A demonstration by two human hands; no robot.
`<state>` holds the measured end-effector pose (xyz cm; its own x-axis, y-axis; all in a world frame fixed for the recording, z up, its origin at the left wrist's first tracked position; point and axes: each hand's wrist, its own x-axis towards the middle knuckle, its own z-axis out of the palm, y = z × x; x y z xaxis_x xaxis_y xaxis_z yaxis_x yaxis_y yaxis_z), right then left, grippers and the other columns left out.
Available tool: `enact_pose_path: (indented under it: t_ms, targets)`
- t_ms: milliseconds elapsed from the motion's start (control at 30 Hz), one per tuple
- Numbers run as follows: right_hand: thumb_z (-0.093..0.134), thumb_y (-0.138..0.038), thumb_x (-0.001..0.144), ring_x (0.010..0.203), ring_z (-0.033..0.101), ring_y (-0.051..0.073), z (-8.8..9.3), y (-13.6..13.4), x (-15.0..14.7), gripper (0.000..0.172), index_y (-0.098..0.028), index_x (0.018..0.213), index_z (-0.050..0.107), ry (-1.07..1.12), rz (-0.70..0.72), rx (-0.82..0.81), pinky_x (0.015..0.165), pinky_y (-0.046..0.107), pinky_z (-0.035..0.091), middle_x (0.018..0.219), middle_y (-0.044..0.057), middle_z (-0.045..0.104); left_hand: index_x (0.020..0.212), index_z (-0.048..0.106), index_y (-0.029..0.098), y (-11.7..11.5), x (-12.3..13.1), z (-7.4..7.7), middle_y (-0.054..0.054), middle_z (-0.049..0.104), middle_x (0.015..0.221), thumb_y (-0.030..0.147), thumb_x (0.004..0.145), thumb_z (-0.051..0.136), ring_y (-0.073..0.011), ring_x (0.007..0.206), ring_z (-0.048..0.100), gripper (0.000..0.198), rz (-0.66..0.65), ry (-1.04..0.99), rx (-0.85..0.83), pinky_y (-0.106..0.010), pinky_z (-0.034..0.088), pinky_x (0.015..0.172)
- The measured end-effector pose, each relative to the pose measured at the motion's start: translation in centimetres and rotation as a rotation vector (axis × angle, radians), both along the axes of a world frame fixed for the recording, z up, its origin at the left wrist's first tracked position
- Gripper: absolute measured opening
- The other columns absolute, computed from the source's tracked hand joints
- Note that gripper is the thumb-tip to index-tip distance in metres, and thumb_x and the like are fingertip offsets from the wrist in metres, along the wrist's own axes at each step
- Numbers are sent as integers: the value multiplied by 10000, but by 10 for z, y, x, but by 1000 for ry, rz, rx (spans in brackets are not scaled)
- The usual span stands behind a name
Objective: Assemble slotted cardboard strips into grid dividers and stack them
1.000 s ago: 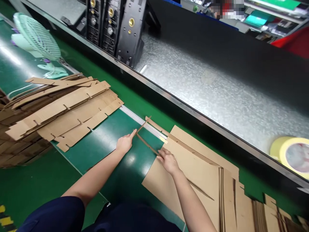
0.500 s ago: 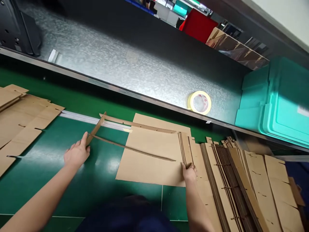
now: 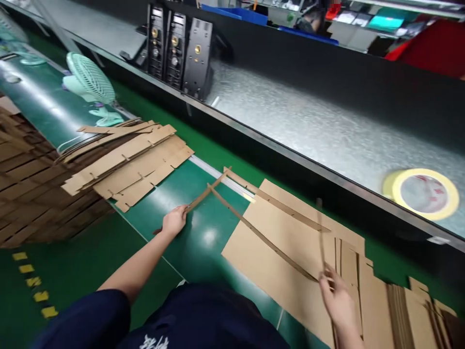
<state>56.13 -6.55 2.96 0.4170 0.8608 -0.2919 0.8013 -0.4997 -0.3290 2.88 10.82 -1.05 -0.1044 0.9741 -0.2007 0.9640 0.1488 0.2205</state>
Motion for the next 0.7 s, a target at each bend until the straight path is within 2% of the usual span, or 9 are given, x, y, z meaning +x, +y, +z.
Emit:
enact_pose_path:
  t_ms: [33, 67, 167, 267, 333, 433, 567, 700]
  targets:
    - [182, -681, 824, 1149, 554, 323, 8, 15, -32, 709, -348, 1420, 373, 112, 75, 75, 953, 458, 477, 1301, 138, 538, 1252, 535, 239, 1, 0, -1, -67, 623, 1224, 258, 929, 354, -196, 1053, 614, 371, 11, -18, 15, -306, 491, 864]
    - [241, -656, 839, 1184, 532, 299, 15, 30, -66, 661, -353, 1403, 403, 253, 213, 99, 982, 423, 469, 1322, 110, 528, 1245, 539, 241, 1, -1, -2, -62, 624, 1222, 256, 927, 360, -194, 1051, 614, 366, 20, -33, 28, -304, 491, 866]
    - [302, -514, 907, 1206, 517, 249, 27, 70, -158, 540, -300, 1377, 460, 530, 575, 33, 1030, 413, 433, 1325, 65, 536, 1227, 547, 252, -1, -5, -6, -49, 626, 1216, 263, 922, 383, -194, 1059, 609, 347, 33, -64, 50, -304, 484, 884]
    - [341, -426, 923, 1165, 543, 216, 22, 97, -213, 483, -261, 1345, 508, 640, 711, -22, 1029, 398, 429, 1298, 59, 563, 1321, 453, 238, -5, -10, -10, -52, 635, 1199, 273, 915, 410, -195, 1038, 617, 411, 61, -121, 83, -306, 493, 860]
    - [361, -409, 922, 1055, 599, 199, 14, 109, -230, 462, -268, 1328, 528, 669, 741, -59, 968, 382, 476, 1232, 53, 603, 1417, 321, 216, -7, -12, -13, -57, 644, 1179, 267, 911, 419, -195, 996, 632, 518, 87, -177, 117, -303, 502, 816]
    - [355, -415, 924, 832, 636, 167, 2, 119, -238, 469, -260, 1332, 525, 665, 737, -110, 859, 356, 525, 1057, 44, 656, 1488, 170, 229, -8, -13, -16, -51, 651, 1150, 249, 919, 407, -187, 966, 636, 617, 98, -212, 170, -290, 496, 792]
    - [360, -425, 922, 748, 622, 160, -7, 123, -242, 491, -217, 1334, 527, 651, 731, -164, 843, 354, 519, 848, 31, 660, 1497, 160, 296, -8, -14, -19, -34, 650, 1119, 227, 935, 380, -177, 979, 620, 607, 47, -182, 212, -271, 484, 776]
    - [352, -444, 927, 753, 627, 164, -18, 122, -243, 501, -219, 1344, 517, 651, 740, -164, 843, 355, 517, 837, 30, 668, 1498, 162, 310, -10, -14, -22, -29, 649, 1082, 225, 940, 379, -174, 932, 615, 604, 25, -163, 245, -263, 475, 735]
